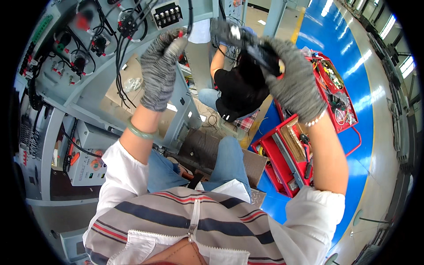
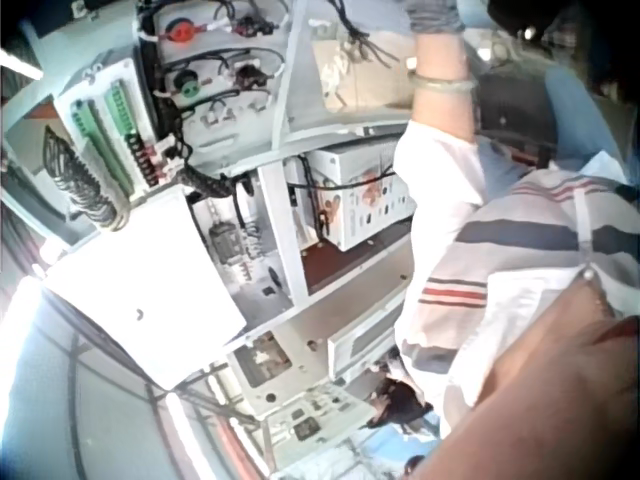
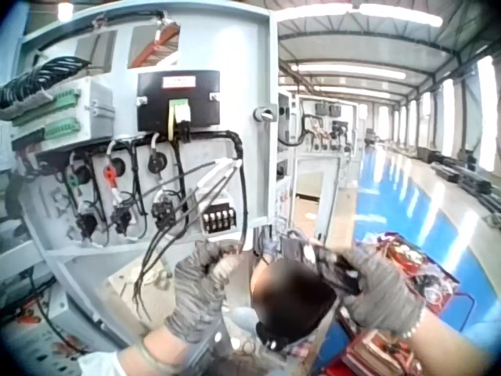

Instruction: The person strips and crimps wires inside an open electrical cabinet, then secures them with a screwdriver. The person uses pliers, crimping pliers, and a screwdriver to prepare and connect wires to terminal blocks.

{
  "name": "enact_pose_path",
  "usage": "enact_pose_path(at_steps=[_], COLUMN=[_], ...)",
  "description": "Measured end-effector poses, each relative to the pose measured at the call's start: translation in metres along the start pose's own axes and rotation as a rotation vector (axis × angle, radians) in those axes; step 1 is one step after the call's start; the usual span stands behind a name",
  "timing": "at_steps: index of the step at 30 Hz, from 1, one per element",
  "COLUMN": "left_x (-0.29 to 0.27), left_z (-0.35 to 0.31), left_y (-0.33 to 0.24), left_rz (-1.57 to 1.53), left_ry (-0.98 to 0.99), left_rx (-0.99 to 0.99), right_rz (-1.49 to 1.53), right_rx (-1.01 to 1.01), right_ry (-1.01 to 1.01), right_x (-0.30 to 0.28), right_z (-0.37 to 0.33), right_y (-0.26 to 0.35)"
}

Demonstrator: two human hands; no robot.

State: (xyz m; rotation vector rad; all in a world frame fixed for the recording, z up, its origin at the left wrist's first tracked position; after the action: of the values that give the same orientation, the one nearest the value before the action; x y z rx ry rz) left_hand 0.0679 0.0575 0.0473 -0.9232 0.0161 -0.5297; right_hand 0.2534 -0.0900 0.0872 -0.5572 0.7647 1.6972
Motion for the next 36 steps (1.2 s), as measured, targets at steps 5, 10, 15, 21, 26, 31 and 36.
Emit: enact_pose_path(at_steps=[5,10,15,21,26,31,36], left_x=[-0.029,0.015,0.022,0.020,0.029,0.013,0.012], left_z=[-0.071,-0.158,-0.172,-0.178,-0.173,-0.175,-0.176], left_y=[0.108,0.123,0.105,0.118,0.107,0.113,0.129], left_rz=[-0.295,-1.093,-1.211,-1.178,-1.276,0.125,-0.992], left_ry=[-0.154,-0.267,-0.342,-0.409,-0.087,0.337,-0.331], left_rx=[-0.583,-0.927,-0.943,-0.942,-0.857,-0.237,-0.963], right_rz=[0.192,0.588,0.542,0.335,0.212,0.143,0.293], right_rx=[0.200,0.428,0.331,0.231,0.125,0.006,0.083], right_ry=[0.175,0.258,0.365,0.353,0.401,0.467,0.409], right_x=[0.045,0.107,0.136,0.140,0.145,0.147,0.122], right_z=[-0.034,-0.074,-0.089,-0.078,-0.071,-0.070,-0.061], right_y=[-0.005,0.007,0.037,0.054,0.059,0.068,0.062])
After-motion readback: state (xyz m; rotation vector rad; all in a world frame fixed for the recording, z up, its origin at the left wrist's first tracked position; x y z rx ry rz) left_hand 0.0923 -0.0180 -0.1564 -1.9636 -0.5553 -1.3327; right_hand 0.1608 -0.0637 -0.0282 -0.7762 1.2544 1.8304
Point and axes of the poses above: each hand's wrist, its own z-axis towards the middle knuckle, its own x-axis out of the palm, y = z × x, the point moved 9 cm from there along z, towards the middle knuckle, and after that the axes turned 8 degrees about -z, right-handed, at the moved point
